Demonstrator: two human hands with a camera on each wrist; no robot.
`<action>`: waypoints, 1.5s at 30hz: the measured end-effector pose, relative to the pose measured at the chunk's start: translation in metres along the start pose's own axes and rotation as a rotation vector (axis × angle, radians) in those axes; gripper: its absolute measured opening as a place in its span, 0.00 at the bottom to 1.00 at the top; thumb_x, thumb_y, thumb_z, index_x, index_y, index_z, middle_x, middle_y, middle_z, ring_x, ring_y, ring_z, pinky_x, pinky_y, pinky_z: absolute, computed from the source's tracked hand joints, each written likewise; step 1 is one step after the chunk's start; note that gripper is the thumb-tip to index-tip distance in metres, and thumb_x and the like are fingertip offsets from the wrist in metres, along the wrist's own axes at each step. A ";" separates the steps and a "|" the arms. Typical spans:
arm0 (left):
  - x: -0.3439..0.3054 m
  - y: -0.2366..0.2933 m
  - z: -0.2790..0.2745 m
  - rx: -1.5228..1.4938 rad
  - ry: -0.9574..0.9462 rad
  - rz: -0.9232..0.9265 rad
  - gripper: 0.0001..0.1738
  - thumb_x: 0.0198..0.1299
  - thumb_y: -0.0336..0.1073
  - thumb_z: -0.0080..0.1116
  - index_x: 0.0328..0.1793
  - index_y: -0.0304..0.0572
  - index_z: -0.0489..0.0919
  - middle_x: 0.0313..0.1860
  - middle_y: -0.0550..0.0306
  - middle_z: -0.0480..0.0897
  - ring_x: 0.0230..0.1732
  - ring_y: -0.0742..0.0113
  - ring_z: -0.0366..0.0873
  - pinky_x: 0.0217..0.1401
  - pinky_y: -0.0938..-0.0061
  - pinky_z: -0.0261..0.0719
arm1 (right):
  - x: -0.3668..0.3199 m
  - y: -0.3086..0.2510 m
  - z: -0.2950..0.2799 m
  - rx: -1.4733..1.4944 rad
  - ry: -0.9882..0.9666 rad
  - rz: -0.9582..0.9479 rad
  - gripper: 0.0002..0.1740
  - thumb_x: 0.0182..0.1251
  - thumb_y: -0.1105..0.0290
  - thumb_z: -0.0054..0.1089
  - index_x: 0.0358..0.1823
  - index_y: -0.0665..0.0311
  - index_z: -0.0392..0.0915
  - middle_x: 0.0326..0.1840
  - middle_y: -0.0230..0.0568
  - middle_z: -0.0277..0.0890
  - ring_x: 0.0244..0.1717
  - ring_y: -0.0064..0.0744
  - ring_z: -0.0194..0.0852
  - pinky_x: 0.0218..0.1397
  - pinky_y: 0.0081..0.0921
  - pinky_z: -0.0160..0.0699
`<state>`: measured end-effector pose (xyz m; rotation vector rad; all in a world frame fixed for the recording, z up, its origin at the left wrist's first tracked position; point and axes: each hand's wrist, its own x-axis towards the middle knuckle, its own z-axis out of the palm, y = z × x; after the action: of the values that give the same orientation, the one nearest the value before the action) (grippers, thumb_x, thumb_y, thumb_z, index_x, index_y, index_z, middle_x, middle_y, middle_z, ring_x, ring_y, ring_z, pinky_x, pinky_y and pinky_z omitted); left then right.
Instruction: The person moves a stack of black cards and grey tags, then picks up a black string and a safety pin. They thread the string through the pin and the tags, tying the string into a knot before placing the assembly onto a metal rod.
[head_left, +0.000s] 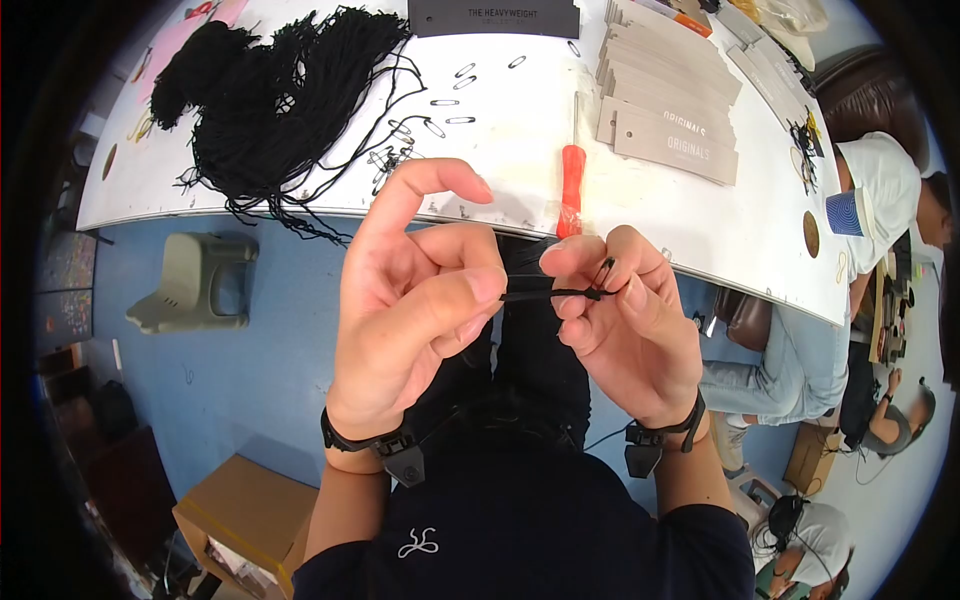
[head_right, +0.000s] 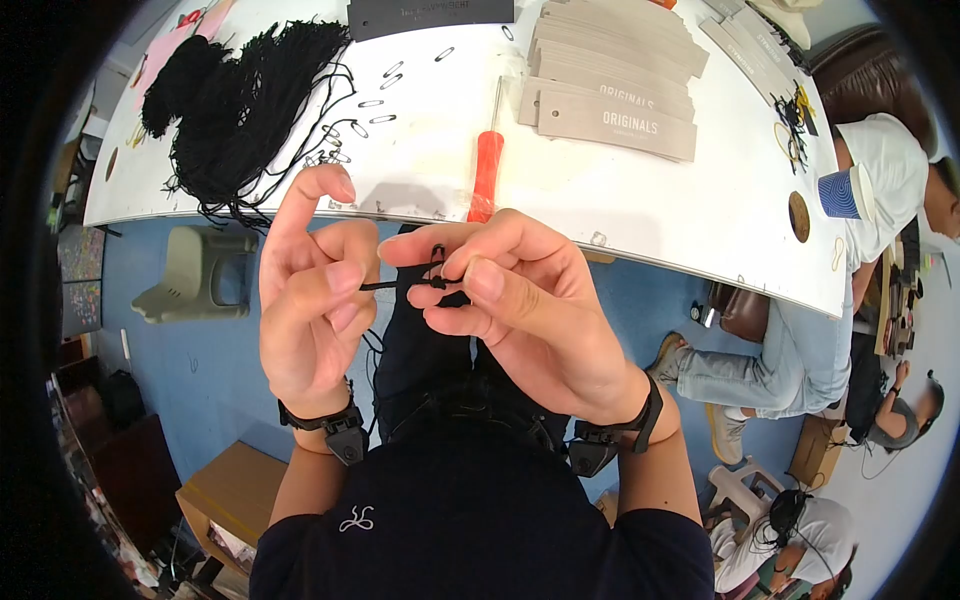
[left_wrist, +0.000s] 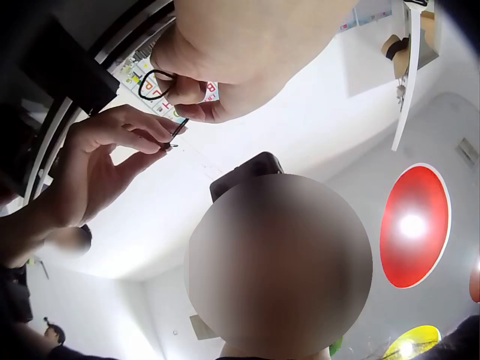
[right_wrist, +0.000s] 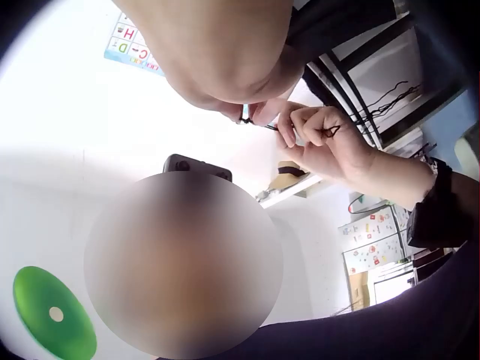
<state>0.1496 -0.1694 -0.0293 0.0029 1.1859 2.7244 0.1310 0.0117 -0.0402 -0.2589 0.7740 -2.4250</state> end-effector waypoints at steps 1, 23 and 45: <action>0.000 0.000 0.000 0.000 0.000 0.000 0.24 0.53 0.22 0.53 0.56 0.36 0.62 0.22 0.60 0.72 0.19 0.82 0.62 0.17 0.87 0.50 | 0.000 0.000 -0.001 0.015 -0.010 -0.002 0.08 0.69 0.70 0.52 0.40 0.68 0.74 0.54 0.61 0.71 0.49 0.33 0.78 0.53 0.25 0.82; -0.022 0.015 -0.012 0.276 -0.333 -0.179 0.27 0.50 0.16 0.56 0.54 0.36 0.59 0.22 0.58 0.75 0.19 0.85 0.66 0.20 0.92 0.50 | -0.030 -0.018 -0.001 -0.422 -0.391 -0.165 0.01 0.56 0.83 0.62 0.30 0.73 0.79 0.32 0.53 0.79 0.33 0.40 0.79 0.35 0.26 0.78; -0.034 -0.002 -0.030 0.868 -0.383 0.383 0.16 0.38 0.29 0.74 0.36 0.36 0.84 0.23 0.56 0.84 0.21 0.70 0.82 0.20 0.85 0.73 | 0.020 -0.089 -0.035 -2.247 0.259 -0.713 0.19 0.46 0.67 0.71 0.43 0.57 0.80 0.48 0.32 0.76 0.38 0.31 0.73 0.34 0.23 0.76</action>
<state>0.1813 -0.1950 -0.0494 0.8803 2.2626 2.0596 0.0610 0.0757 -0.0161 -1.0547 3.4476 -0.6689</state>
